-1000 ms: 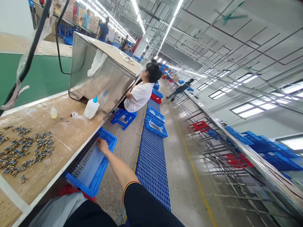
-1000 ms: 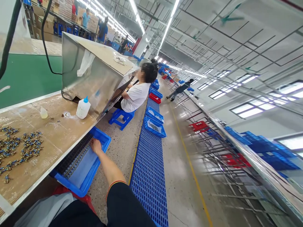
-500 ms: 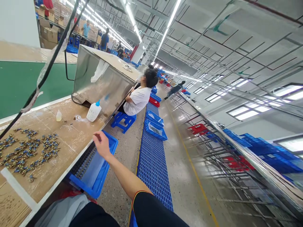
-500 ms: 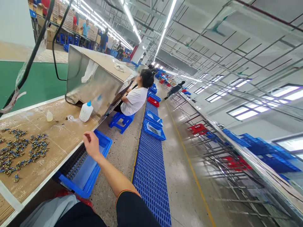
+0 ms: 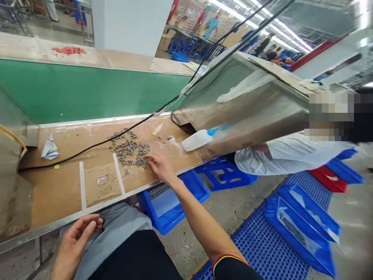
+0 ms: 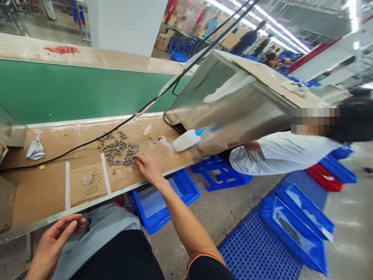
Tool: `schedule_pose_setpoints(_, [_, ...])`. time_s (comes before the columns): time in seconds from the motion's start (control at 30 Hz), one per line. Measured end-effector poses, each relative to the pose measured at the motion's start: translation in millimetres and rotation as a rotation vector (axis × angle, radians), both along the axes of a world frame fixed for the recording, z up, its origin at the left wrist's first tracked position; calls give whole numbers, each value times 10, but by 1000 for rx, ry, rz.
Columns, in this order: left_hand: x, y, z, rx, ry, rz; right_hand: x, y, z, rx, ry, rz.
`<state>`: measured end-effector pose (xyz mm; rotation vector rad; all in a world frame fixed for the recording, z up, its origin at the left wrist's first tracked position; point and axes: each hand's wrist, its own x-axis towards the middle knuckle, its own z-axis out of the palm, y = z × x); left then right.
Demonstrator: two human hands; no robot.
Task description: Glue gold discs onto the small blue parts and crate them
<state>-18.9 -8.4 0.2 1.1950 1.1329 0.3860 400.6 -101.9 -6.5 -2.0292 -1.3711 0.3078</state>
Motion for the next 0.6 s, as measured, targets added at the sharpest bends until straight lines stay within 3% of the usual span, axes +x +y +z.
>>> schedule_pose_setpoints(0.17, [-158, -12, 1, -23, 49, -70, -126, -90, 151, -108, -59, -46])
schedule_pose_setpoints(0.3, [-351, 22, -47, 2, 90, -19, -276, -64, 111, -223, -102, -79])
schedule_pose_setpoints(0.43, [-725, 71, -52, 36, 126, 71, -356, 63, 104, -266, -142, -130])
schedule_pose_setpoints(0.5, [-980, 79, 54, 58, 141, 166, -375, 47, 130, -256, -136, -102])
schedule_pose_setpoints(0.6, [-1364, 94, 390, 150, 125, 385, -242, -153, 34, -228, -99, -42])
